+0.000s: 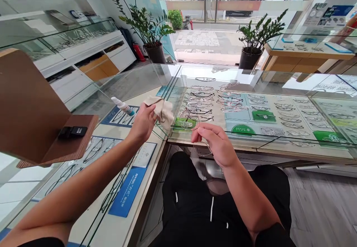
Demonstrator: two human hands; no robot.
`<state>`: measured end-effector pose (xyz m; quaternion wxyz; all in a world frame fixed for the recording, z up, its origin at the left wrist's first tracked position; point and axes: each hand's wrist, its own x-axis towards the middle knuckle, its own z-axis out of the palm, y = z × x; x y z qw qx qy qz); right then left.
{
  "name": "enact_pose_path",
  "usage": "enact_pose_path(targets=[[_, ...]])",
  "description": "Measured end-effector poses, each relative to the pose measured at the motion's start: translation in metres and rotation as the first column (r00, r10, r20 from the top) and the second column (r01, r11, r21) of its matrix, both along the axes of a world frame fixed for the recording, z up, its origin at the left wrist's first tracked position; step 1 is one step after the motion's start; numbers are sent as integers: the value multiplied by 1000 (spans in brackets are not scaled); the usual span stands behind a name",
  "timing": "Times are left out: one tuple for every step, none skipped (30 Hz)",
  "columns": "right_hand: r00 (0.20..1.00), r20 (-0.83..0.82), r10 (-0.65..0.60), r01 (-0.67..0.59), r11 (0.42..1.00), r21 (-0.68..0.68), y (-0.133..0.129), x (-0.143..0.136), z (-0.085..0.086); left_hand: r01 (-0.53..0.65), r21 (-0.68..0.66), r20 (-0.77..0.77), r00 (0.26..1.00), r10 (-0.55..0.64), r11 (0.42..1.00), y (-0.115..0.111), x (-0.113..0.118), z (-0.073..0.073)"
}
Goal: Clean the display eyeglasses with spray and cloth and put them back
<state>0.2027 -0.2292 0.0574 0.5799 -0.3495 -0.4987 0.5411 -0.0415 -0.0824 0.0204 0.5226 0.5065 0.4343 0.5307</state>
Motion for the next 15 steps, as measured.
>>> enact_pose_path(targets=[[1000,-1,2,-2,1000,-10,0,1,1,5,-11,-39,999,-5,1000,9,-4,-7],[1000,2,4,-4,1000,-19,1,1,1,6,-43,-82,997,-10,999,16,-7,-13],[1000,7,9,-9,1000,-26,1,1,0,-4,-85,-129,992,-7,996,20,-10,-17],[1000,14,14,-13,999,-31,1,2,0,-22,-117,-197,980,-1,993,22,-12,-20],[1000,20,17,-16,999,-35,2,2,-1,-58,-118,-268,963,24,991,20,-13,-21],[1000,23,19,-18,999,-41,2,2,-2,-91,-74,-332,941,61,993,15,-13,-19],[999,25,23,-22,999,-49,2,3,-3,-92,13,-381,920,90,996,8,-12,-15],[999,27,33,-32,998,-57,2,3,-3,-52,140,-414,904,106,989,-3,-10,-9],[998,27,49,-47,997,-65,2,4,-4,41,281,-434,896,89,959,-15,-7,-1],[997,29,70,-68,995,-71,2,4,-4,177,395,-460,888,28,901,-28,-4,7],[995,33,93,-91,993,-75,2,4,-5,293,481,-488,873,-26,826,-41,-1,16],[992,42,118,-114,990,-78,3,5,-5,378,539,-524,850,-52,753,-52,3,23],[989,50,140,-135,987,-82,3,5,-6,437,562,-562,825,-63,702,-62,6,29],[985,58,159,-154,984,-86,3,5,-6,469,571,-588,807,-64,674,-70,8,33],[982,65,177,-171,981,-93,3,5,-7,485,565,-607,792,-61,667,-75,10,36]])
